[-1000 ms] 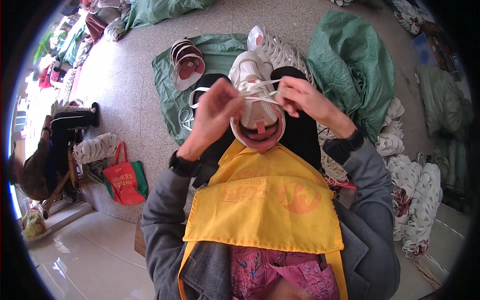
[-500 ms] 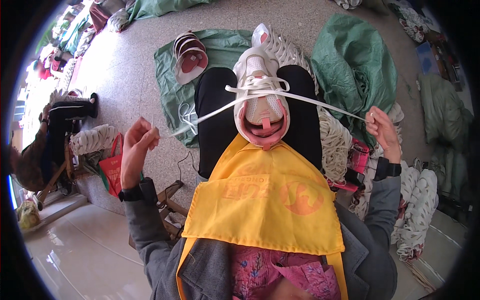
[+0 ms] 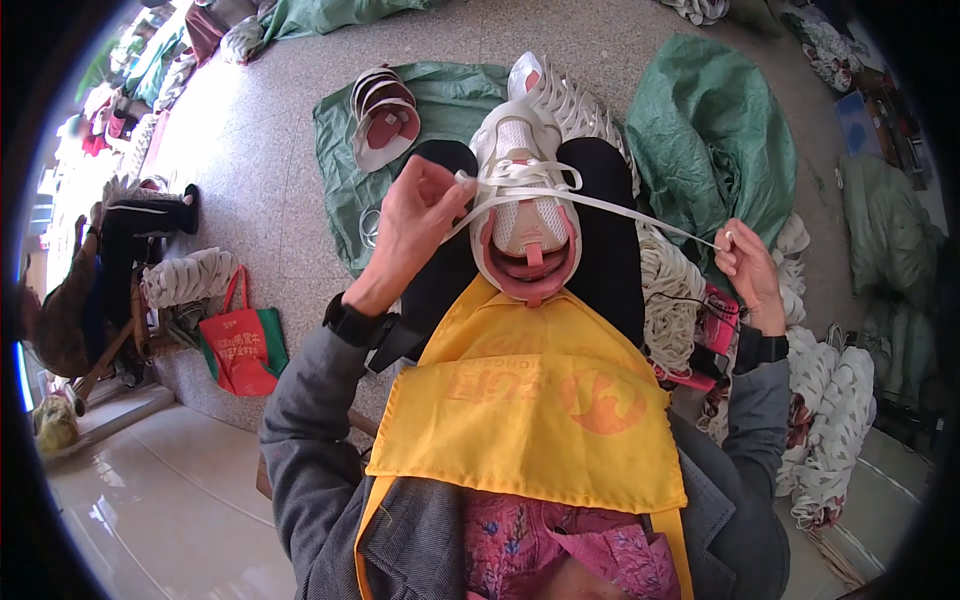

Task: The recorder is lacing a white and pink sneaker while holding it in their lap.

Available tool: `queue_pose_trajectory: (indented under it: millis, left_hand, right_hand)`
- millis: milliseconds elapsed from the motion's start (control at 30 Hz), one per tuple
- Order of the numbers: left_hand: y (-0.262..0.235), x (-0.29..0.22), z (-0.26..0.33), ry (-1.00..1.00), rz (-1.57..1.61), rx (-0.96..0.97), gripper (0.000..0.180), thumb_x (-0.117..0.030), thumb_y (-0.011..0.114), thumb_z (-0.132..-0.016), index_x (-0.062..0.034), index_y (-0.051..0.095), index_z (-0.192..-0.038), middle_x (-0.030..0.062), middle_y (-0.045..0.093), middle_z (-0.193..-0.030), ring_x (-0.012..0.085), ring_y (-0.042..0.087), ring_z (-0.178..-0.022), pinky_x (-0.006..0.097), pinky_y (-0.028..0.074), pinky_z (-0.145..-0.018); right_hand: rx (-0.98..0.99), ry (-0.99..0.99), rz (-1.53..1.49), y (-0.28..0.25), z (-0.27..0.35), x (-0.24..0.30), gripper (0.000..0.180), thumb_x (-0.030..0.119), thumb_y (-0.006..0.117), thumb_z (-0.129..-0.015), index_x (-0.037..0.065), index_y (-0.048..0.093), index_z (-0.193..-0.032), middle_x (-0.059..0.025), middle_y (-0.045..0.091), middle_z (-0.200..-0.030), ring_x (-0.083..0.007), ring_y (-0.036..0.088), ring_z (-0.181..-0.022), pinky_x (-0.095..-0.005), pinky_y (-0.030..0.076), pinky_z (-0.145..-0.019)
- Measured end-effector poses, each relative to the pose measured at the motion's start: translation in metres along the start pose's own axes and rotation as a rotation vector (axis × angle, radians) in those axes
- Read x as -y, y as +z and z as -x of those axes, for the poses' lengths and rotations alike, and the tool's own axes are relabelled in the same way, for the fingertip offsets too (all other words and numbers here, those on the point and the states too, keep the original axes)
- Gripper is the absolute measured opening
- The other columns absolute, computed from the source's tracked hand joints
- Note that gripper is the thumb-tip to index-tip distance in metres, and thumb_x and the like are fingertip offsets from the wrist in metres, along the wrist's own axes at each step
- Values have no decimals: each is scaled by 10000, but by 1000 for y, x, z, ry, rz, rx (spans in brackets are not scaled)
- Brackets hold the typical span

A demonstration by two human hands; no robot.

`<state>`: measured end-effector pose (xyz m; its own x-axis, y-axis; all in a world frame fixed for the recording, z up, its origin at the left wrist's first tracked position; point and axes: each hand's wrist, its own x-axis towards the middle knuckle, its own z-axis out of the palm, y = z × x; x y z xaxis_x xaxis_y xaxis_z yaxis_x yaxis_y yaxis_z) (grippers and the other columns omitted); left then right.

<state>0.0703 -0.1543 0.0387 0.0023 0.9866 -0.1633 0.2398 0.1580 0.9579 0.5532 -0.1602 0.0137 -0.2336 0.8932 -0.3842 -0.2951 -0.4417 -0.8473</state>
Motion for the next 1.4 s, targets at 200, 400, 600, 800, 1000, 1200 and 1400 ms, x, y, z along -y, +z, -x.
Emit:
queue_pose_trajectory:
  millis: [200, 400, 600, 800, 1000, 1200, 1400]
  left_hand:
    - [1, 1, -17, -78, 481, 107, 141, -77, 673, -948, -62, 543, -1001, 36, 684, -891, 78, 579, -725, 196, 457, -674]
    - [-24, -5, -20, 49, -71, 331, 125, -132, 676, -945, -79, 565, -921, -47, 551, -798, 28, 456, -699, 194, 357, -615]
    - [-27, -19, -34, 33, -190, 496, 171, -147, 705, -892, -60, 562, -858, -80, 465, -770, 19, 425, -716, 202, 356, -618]
    - [-14, 12, -39, 110, 65, 436, 189, -120, 718, -858, -49, 548, -901, -69, 483, -834, 14, 446, -750, 209, 385, -643]
    - [3, 9, -37, 134, -36, 472, 153, -3, 651, -914, -40, 531, -1001, -50, 492, -908, 13, 478, -821, 182, 420, -718]
    - [1, 18, -28, 191, 14, 415, 144, -39, 648, -937, -48, 531, -1021, -54, 488, -887, 11, 470, -787, 180, 423, -705]
    - [6, 10, -27, 250, -32, 357, 190, -97, 694, -879, -13, 556, -979, -8, 555, -828, 60, 537, -749, 235, 486, -683]
  right_hand:
    - [-16, 14, -27, 3, 4, -13, 136, 181, 527, -1034, 92, 494, -936, -20, 524, -849, -80, 450, -663, -220, 364, -566]
    - [-38, -82, -133, -21, -2, -5, 135, 164, 507, -1049, 70, 488, -953, -13, 488, -852, -76, 418, -657, -213, 350, -554]
    - [-7, -118, -164, -30, 2, 13, 134, 141, 488, -1056, 65, 468, -948, -7, 452, -858, -55, 402, -671, -198, 337, -547]
    - [-88, -230, -187, -59, 30, 21, 75, 105, 477, -1057, 41, 514, -1046, -8, 447, -858, -57, 405, -676, -193, 331, -545]
    - [-366, -413, -283, -137, 47, 26, 124, 83, 527, -1037, -40, 519, -1045, -32, 468, -862, -87, 408, -673, -225, 375, -577]
    - [-293, -405, -363, -143, 21, 16, 115, 75, 527, -1035, -11, 484, -971, -46, 474, -879, -97, 425, -691, -231, 390, -605]
    - [-353, -501, -439, -168, 13, 3, 107, 73, 539, -1023, -27, 509, -997, -64, 518, -905, -97, 466, -729, -235, 426, -642]
